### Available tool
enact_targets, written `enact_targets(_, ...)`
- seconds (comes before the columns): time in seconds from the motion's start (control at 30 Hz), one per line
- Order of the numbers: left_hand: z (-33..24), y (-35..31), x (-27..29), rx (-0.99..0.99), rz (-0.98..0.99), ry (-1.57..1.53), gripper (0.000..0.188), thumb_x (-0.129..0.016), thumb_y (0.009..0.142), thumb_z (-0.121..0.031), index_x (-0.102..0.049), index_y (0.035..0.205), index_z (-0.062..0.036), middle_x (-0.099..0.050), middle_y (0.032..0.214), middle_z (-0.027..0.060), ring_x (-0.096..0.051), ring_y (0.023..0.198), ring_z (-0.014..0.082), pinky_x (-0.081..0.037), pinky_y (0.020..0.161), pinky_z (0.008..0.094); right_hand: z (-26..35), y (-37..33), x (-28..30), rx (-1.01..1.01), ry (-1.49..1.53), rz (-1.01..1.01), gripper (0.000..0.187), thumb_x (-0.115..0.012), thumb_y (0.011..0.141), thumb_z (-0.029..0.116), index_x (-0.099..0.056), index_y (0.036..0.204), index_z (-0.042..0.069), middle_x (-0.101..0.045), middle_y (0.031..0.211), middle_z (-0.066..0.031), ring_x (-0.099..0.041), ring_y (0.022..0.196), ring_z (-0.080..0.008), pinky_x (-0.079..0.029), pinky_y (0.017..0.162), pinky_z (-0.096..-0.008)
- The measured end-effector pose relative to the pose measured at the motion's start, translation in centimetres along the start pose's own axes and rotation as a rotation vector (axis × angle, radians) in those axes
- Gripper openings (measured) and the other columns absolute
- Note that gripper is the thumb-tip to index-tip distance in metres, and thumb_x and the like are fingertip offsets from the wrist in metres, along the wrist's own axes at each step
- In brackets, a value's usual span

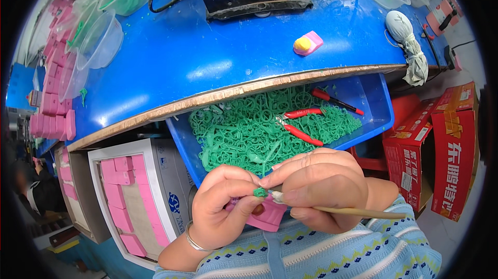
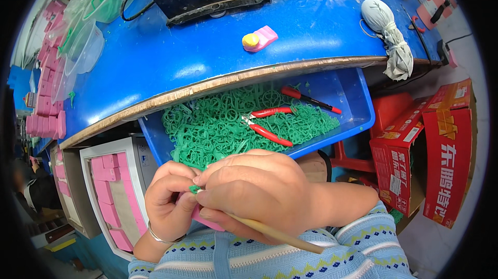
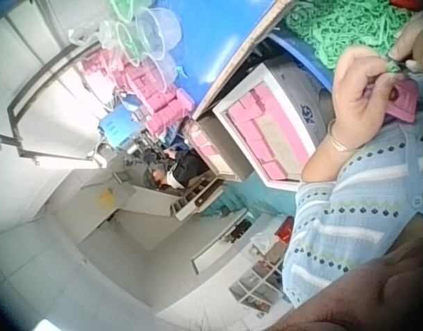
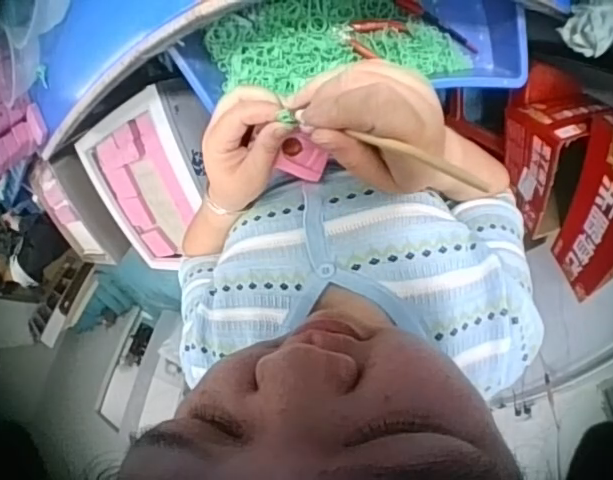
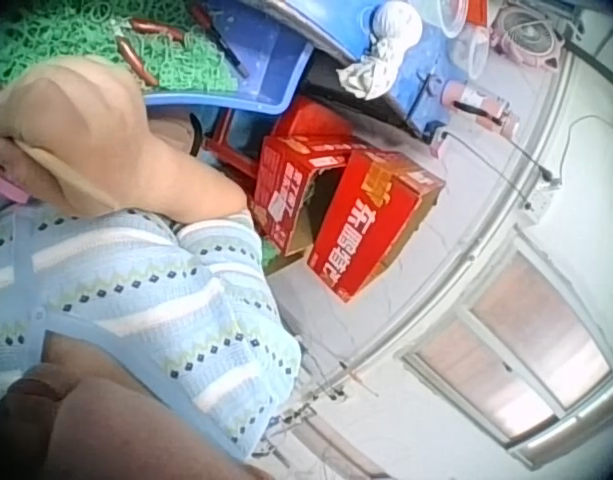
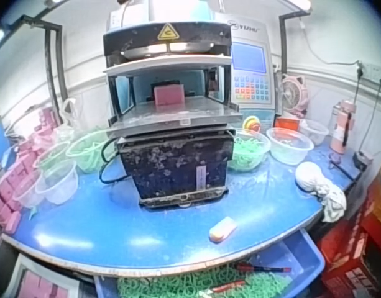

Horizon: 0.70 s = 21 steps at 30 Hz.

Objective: Using a tool to insert small green components into a pink molded part.

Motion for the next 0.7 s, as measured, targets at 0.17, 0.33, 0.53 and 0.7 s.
enact_targets(0.17,0.17,-0.07,-0.01,-0.018,-0.017,0.028,0.011,-0.064,0.080,0.004,-0.061,0.089,0.0005,-0.056,0.091,0.0116,-0.060,0.077,0.0169,-0.050,0.065,0.0269,0.00,0.00,-0.07,0.002,-0.013,0.009,0.024,-0.075,0.070,0.010,-0.060,0.086,0.002,-0.064,0.079,-0.0092,-0.067,0.074,-0.0234,-0.054,0.062,-0.0310)
enact_targets(0.33,-0.14,0.19,-0.17,-0.053,-0.040,0.076,0.013,-0.067,0.077,0.003,-0.062,0.088,0.0001,-0.056,0.090,0.0111,-0.060,0.079,0.0197,-0.050,0.066,0.0272,0.21,-0.12,-0.31,0.029,-0.125,0.021,0.023,-0.076,0.069,0.009,-0.062,0.085,0.001,-0.063,0.081,-0.0093,-0.066,0.071,-0.0227,-0.053,0.061,-0.0295)
enact_targets(0.53,-0.16,0.06,-0.14,-0.078,-0.046,0.118,0.013,-0.068,0.077,0.002,-0.063,0.088,0.0008,-0.056,0.089,0.0107,-0.060,0.078,0.0201,-0.050,0.065,0.0274,0.06,-0.14,-0.37,-0.006,-0.074,0.044,0.023,-0.072,0.071,0.004,-0.058,0.088,0.000,-0.061,0.078,-0.0111,-0.064,0.069,-0.0258,-0.049,0.054,-0.0296)
enact_targets(0.7,-0.15,-0.07,-0.11,-0.072,-0.024,0.139,0.012,-0.068,0.077,0.002,-0.062,0.088,0.0011,-0.057,0.089,0.0112,-0.059,0.077,0.0200,-0.049,0.065,0.0273,-0.49,-0.21,-0.71,-0.086,0.057,0.017,0.025,-0.066,0.073,0.000,-0.052,0.094,0.001,-0.056,0.073,-0.0114,-0.057,0.062,-0.0270,-0.044,0.049,-0.0324)
Point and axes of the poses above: each hand's wrist, its own y-axis towards the middle knuckle, its own x-axis out of the back of the hand, z = x × y, the point moved 3 cm from there along y, towards the middle knuckle
